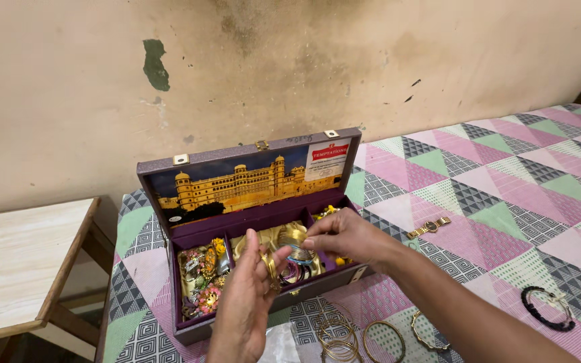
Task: The person sits on a bed and sorts bangles, necklaces and other jewelry, placing them one at a time into the compartments of an open jewelry box, stacking bangles on their wrist and arranging items in the box sections.
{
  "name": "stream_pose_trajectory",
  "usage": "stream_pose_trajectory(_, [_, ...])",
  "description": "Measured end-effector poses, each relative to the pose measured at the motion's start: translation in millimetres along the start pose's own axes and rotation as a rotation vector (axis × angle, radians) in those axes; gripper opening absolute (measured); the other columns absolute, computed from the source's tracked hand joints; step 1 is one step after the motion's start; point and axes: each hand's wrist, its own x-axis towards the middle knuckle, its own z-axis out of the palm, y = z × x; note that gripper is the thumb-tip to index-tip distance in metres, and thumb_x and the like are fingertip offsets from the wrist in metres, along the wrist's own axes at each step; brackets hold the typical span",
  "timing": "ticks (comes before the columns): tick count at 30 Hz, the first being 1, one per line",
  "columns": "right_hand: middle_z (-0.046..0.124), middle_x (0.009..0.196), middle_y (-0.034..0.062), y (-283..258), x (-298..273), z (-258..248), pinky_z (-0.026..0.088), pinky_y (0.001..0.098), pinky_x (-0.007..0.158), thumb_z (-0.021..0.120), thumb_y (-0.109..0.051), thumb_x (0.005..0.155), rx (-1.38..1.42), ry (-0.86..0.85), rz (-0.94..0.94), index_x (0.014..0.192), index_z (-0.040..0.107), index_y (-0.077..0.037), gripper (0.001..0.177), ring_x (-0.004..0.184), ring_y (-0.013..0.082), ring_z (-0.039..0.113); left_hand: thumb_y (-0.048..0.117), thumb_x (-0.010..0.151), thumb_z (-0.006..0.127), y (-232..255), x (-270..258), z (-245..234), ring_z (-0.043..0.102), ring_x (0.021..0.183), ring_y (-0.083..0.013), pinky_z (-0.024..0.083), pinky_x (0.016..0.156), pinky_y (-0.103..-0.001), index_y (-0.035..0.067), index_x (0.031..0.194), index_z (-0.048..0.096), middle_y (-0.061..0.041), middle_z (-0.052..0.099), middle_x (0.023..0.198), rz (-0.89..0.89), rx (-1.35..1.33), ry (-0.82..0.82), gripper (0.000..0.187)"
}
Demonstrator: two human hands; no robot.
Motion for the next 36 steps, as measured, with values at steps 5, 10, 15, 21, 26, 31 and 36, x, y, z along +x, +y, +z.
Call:
stream_pose_trajectory(5, [0.072, 0.073, 0.0026, -12.4, -9.6, 22.0, 0.046, 0.0246, 0.054, 0.076, -0.018, 0.087, -0.079, -0.031, -0.072, 0.1, 0.083, -0.003, 0.021, 0.059, 0.0068, 0.057, 0.067, 0.092, 0.04, -2.3, -1.5, -1.2, 0.063, 0.117, -0.0209, 0.038, 0.107, -0.043, 0.01, 0.134, 0.055, -0.011, 0.073, 0.122, 0.114, -0.135, -0.134, 0.072])
stream_pose_trajectory(10, [0.077, 0.082, -0.0016, -21.2, -7.6, 17.3, 0.051, 0.0231, 0.06, 0.072, -0.02, 0.09, -0.174, -0.058, -0.179, 0.102, 0.081, -0.003, 0.023, 0.066, 0.0039, 0.061, 0.062, 0.094, 0.039, 0.1, -2.3, -3.8, 0.065, 0.107, -0.0227, 0.043, 0.099, -0.041, 0.008, 0.131, 0.053, -0.014, 0.075, 0.115, 0.241, -0.263, -0.228, 0.067])
stream_pose_trajectory(15, [0.077, 0.08, 0.0045, -15.3, 24.6, -7.1, 0.053, 0.0277, 0.063, 0.071, -0.021, 0.092, -0.204, 0.093, -0.122, 0.102, 0.081, -0.003, 0.022, 0.068, 0.0082, 0.064, 0.06, 0.101, 0.039, 6.5, 1.2, -14.4, 0.068, 0.108, -0.0223, 0.04, 0.103, -0.042, 0.019, 0.127, 0.052, -0.017, 0.076, 0.115, 0.189, -0.224, -0.031, 0.05])
stream_pose_trajectory(21, [0.077, 0.088, 0.0141, 33.0, 76.6, 11.3, 0.057, 0.04, 0.076, 0.072, -0.022, 0.089, -0.745, 0.111, -0.097, 0.102, 0.08, -0.006, 0.022, 0.075, 0.0241, 0.073, 0.059, 0.101, 0.047, 9.6, 7.1, -16.3, 0.06, 0.089, -0.0189, 0.039, 0.087, -0.042, 0.011, 0.086, 0.046, -0.012, 0.063, 0.084, 0.167, -0.095, 0.16, 0.05])
stream_pose_trajectory(26, [0.076, 0.087, 0.0197, 62.2, 107.2, 28.1, 0.056, 0.0431, 0.08, 0.075, -0.036, 0.094, -0.919, -0.054, 0.075, 0.096, 0.079, -0.001, 0.035, 0.078, 0.0301, 0.073, 0.057, 0.097, 0.047, 12.0, 6.2, -16.9, 0.041, 0.071, -0.0124, 0.032, 0.073, -0.036, 0.015, 0.077, 0.041, 0.0, 0.055, 0.074, 0.156, -0.129, 0.146, 0.048])
stream_pose_trajectory(31, [0.077, 0.083, 0.0114, 77.3, 114.8, 32.1, 0.057, 0.0397, 0.075, 0.083, -0.019, 0.078, -0.805, -0.018, 0.024, 0.09, 0.082, -0.006, 0.018, 0.073, 0.0214, 0.073, 0.06, 0.098, 0.051, 11.9, 7.4, -17.2, 0.026, 0.066, -0.0109, 0.029, 0.068, -0.033, 0.011, 0.095, 0.065, 0.006, 0.037, 0.069, 0.139, -0.097, 0.118, 0.052])
stream_pose_trajectory(36, [0.077, 0.073, 0.0093, 75.8, 105.0, 20.2, 0.059, 0.0323, 0.059, 0.083, -0.009, 0.075, -0.526, 0.034, 0.061, 0.089, 0.082, -0.005, 0.014, 0.057, 0.014, 0.07, 0.062, 0.098, 0.048, 15.7, 4.3, -15.4, 0.035, 0.075, -0.0113, 0.033, 0.076, -0.034, 0.007, 0.115, 0.07, 0.003, 0.047, 0.079, 0.107, -0.059, 0.11, 0.062])
